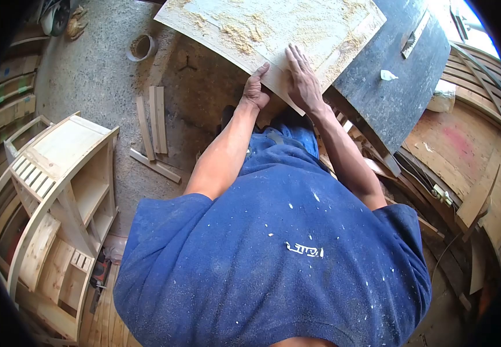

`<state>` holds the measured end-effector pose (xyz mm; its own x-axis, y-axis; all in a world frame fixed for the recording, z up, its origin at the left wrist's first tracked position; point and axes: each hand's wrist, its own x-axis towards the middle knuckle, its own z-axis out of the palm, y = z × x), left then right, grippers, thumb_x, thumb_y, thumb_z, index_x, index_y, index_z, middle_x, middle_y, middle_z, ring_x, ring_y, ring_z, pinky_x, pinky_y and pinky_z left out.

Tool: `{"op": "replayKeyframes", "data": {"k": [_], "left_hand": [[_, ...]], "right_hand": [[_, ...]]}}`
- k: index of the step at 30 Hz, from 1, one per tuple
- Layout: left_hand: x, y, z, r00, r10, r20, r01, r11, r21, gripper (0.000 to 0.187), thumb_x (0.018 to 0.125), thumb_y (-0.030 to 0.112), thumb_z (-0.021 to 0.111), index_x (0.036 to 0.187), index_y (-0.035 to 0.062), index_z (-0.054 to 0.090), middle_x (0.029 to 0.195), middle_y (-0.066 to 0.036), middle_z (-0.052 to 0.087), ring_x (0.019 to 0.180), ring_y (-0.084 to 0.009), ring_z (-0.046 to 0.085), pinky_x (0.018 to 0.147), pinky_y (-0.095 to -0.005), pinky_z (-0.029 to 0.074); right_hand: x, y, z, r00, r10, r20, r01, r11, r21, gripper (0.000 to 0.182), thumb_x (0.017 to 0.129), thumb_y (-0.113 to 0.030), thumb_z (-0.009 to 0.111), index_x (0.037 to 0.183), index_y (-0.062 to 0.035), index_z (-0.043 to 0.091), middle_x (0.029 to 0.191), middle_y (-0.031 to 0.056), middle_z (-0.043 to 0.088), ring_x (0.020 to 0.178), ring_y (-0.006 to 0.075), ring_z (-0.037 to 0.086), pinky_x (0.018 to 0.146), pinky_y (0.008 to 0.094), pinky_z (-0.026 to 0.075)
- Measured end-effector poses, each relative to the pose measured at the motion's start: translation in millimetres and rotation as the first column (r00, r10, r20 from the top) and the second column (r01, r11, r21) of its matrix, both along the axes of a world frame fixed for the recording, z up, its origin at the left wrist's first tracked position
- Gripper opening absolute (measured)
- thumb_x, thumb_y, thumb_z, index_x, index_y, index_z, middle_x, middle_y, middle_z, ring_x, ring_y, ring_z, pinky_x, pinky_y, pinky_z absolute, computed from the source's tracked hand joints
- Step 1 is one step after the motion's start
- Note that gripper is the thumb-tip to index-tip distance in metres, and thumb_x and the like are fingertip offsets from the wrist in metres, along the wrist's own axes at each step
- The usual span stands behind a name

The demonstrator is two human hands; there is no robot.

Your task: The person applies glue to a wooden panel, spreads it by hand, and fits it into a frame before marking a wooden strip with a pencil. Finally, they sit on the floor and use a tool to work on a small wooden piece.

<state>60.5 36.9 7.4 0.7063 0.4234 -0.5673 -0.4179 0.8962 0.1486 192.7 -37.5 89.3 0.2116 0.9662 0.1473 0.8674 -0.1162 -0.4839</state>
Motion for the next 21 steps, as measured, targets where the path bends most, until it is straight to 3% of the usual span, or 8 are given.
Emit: {"op": "replayKeyframes", "data": {"k": [3,4,5,8,12,14,18,21], "left_hand": [[-11.7,2.6,-20.5,0.993,0.065,0.099,-0.065,0.998,-0.005,0.058,0.093,0.033,0.065,0.141,0.0045,0.051,0.137,-0.012,0.059,0.128,-0.0302,0.055,0.113,-0.0473,0.039],[-13.9,4.5,-8.2,0.983,0.094,0.158,-0.102,0.994,0.039,0.067,0.096,0.05,0.058,0.148,0.009,0.045,0.145,-0.01,0.053,0.134,-0.0296,0.049,0.114,-0.0482,0.036],[-13.4,5.4,4.4,0.983,0.095,0.155,-0.103,0.994,0.043,0.067,0.096,0.05,0.058,0.148,0.009,0.045,0.145,-0.01,0.053,0.134,-0.0296,0.049,0.114,-0.0482,0.036],[-9.6,6.6,19.6,0.983,0.167,0.074,-0.18,0.956,0.23,0.096,0.088,0.085,0.037,0.158,0.0207,0.03,0.161,-0.003,0.032,0.147,-0.0272,0.032,0.118,-0.0506,0.028],[-4.5,5.7,-5.4,0.975,0.209,0.076,-0.218,0.965,0.146,0.104,0.083,0.092,0.029,0.159,0.0208,0.028,0.162,-0.003,0.031,0.147,-0.0275,0.031,0.119,-0.0509,0.027],[-2.6,1.4,-7.7,0.989,0.113,0.091,-0.135,0.951,0.279,0.114,0.076,0.097,0.029,0.162,0.0223,0.019,0.165,-0.004,0.026,0.149,-0.0268,0.029,0.121,-0.0476,0.026],[2.3,2.4,-2.9,0.98,0.131,0.147,-0.151,0.98,0.132,0.132,0.06,0.104,0.031,0.161,0.0208,0.02,0.164,-0.003,0.027,0.147,-0.028,0.03,0.12,-0.0469,0.029],[-0.6,3.6,-12.2,0.975,0.074,0.208,-0.104,0.985,0.135,0.133,0.06,0.104,0.029,0.161,0.018,0.019,0.164,-0.004,0.027,0.147,-0.0279,0.03,0.12,-0.0468,0.029]], "right_hand": [[-9.3,42.6,-6.1,0.995,0.097,0.028,-0.099,0.994,0.052,0.059,0.096,-0.01,0.055,0.151,0.0011,0.036,0.157,0.0225,0.037,0.147,0.0358,0.033,0.122,0.0441,0.028],[-14.6,56.4,-5.3,0.992,0.12,0.043,-0.121,0.992,0.029,0.058,0.102,-0.024,0.047,0.152,0.0012,0.034,0.16,0.0217,0.032,0.15,0.034,0.029,0.123,0.0417,0.025],[-21.2,71.1,-4.4,0.992,0.121,0.041,-0.122,0.992,0.033,0.058,0.102,-0.024,0.047,0.152,0.0012,0.034,0.16,0.0217,0.032,0.15,0.034,0.029,0.123,0.0417,0.025],[-35.7,102.6,-12.6,0.947,0.259,0.192,-0.267,0.964,0.016,0.062,0.105,-0.036,0.043,0.154,0.0008,0.032,0.162,0.0202,0.029,0.151,0.0324,0.026,0.125,0.0403,0.022],[-36.9,106.6,-19.1,0.895,0.374,0.244,-0.368,0.927,-0.073,0.077,0.103,-0.056,0.035,0.156,0.0,0.028,0.163,0.0177,0.028,0.151,0.0308,0.025,0.125,0.0408,0.019],[-24.4,86.2,-19.2,0.888,0.4,0.228,-0.387,0.916,-0.103,0.084,0.102,-0.063,0.028,0.157,-0.0004,0.024,0.164,0.016,0.026,0.151,0.03,0.026,0.126,0.0429,0.018],[-8.1,55.7,-17.5,0.913,0.274,0.301,-0.246,0.961,-0.13,0.085,0.101,-0.062,0.035,0.156,0.0017,0.025,0.163,0.0186,0.026,0.152,0.0309,0.025,0.125,0.0438,0.015],[-33.4,77.3,-24.5,0.924,0.165,0.344,-0.14,0.985,-0.097,0.082,0.101,-0.058,0.037,0.156,0.0024,0.025,0.164,0.0197,0.026,0.152,0.0304,0.024,0.125,0.0446,0.015]]}}
